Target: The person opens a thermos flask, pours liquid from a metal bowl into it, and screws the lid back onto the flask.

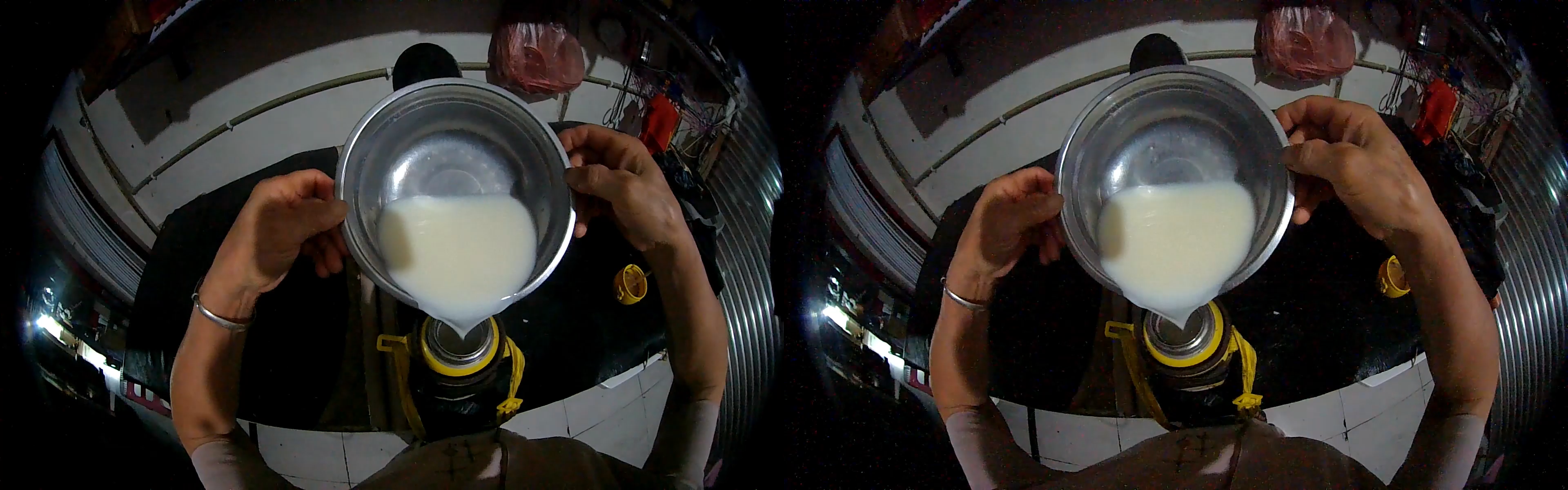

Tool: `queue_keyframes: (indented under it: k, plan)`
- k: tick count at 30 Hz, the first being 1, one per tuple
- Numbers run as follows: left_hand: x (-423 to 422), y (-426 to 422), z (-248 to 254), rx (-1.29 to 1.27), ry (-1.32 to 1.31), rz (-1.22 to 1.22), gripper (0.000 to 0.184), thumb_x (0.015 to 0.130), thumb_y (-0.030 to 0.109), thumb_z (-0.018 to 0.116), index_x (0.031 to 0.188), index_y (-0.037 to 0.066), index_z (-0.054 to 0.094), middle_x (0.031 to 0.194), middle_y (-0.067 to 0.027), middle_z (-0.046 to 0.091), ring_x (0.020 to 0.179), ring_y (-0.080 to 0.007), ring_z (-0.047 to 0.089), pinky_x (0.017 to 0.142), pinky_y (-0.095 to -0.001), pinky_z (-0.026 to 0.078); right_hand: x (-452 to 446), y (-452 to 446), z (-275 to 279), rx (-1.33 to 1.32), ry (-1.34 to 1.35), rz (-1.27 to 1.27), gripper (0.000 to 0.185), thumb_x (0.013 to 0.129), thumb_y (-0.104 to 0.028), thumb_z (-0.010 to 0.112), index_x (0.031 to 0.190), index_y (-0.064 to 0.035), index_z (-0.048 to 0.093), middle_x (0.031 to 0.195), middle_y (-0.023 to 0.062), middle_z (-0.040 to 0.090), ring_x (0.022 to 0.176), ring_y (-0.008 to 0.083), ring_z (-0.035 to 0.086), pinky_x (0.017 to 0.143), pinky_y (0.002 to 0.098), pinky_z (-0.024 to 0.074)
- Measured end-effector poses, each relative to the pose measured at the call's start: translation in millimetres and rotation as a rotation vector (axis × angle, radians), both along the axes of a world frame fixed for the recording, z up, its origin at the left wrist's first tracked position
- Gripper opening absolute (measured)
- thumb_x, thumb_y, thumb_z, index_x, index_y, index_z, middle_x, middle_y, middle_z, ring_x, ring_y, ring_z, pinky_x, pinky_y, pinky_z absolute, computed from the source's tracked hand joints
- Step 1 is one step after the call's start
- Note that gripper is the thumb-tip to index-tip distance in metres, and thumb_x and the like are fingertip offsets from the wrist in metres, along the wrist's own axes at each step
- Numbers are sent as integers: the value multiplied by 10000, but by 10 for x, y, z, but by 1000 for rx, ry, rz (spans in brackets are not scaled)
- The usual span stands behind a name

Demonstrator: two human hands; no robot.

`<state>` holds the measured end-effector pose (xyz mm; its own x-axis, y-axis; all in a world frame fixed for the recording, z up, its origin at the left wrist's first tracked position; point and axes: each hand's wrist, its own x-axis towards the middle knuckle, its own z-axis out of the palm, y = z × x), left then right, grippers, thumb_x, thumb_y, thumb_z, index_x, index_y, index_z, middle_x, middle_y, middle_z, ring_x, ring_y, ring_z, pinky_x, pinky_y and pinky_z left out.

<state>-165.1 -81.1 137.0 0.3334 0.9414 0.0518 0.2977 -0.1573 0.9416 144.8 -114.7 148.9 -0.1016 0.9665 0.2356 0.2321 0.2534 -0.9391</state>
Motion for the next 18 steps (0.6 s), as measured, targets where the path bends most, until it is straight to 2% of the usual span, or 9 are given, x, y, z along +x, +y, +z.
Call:
queue_keyframes:
  k: [18]
  plan:
    - [-39,-18,-42,110,-21,-49,117,866,124,560,789,38,540,630,-82,603,512,-135,610,417,-214,499,-7,-24,-8,45,-37,-3,236,791,-6,499,1012,55,554,731,55,578,539,115,574,475,237,515]
